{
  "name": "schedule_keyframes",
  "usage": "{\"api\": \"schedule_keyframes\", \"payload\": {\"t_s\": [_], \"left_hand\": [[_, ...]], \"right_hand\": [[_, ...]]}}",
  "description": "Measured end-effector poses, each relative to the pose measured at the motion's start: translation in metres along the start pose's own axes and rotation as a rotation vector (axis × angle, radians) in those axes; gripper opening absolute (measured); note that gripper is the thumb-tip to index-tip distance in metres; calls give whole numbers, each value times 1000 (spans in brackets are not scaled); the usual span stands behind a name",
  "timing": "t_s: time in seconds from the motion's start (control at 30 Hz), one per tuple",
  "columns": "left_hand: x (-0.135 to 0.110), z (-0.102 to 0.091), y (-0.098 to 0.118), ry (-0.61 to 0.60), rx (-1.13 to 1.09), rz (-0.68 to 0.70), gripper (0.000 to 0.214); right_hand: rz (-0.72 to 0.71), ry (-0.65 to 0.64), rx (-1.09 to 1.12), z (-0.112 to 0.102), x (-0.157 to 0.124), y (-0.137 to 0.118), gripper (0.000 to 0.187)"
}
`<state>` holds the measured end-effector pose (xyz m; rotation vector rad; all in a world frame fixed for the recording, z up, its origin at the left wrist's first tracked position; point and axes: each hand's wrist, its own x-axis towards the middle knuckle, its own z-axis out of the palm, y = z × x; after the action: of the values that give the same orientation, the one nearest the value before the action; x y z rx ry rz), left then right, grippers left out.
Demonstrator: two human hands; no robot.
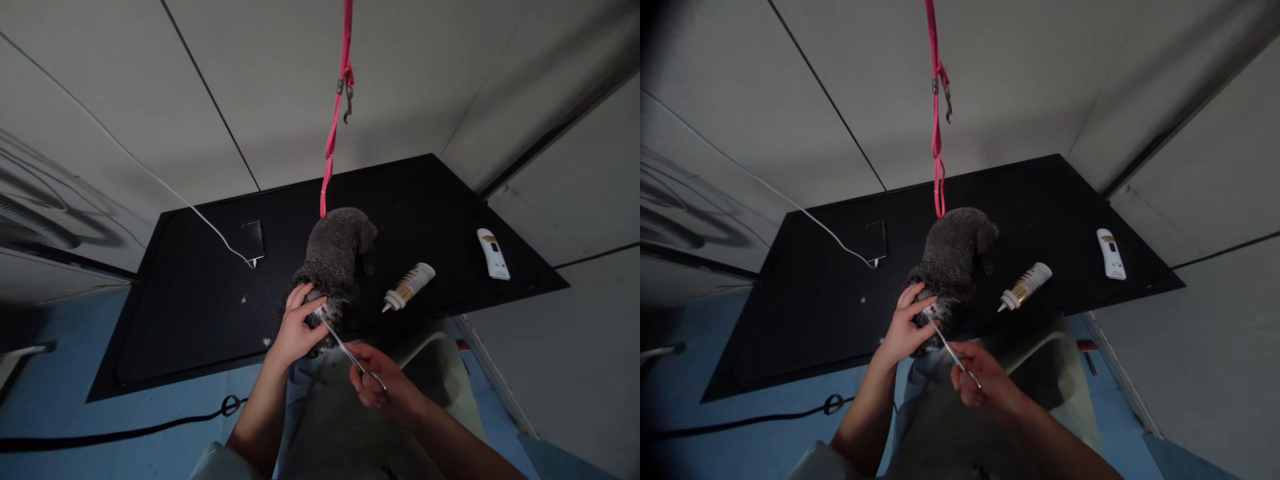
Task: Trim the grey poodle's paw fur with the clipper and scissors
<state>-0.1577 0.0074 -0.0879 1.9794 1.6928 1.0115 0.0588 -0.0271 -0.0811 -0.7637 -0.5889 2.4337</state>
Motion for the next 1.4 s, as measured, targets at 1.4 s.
{"api": "schedule_keyframes", "payload": {"t_s": [1.4], "left_hand": [[-2, 1, -2, 22, -26, 34, 44]], "right_hand": [[-25, 4, -32, 4, 7, 4, 49]]}}
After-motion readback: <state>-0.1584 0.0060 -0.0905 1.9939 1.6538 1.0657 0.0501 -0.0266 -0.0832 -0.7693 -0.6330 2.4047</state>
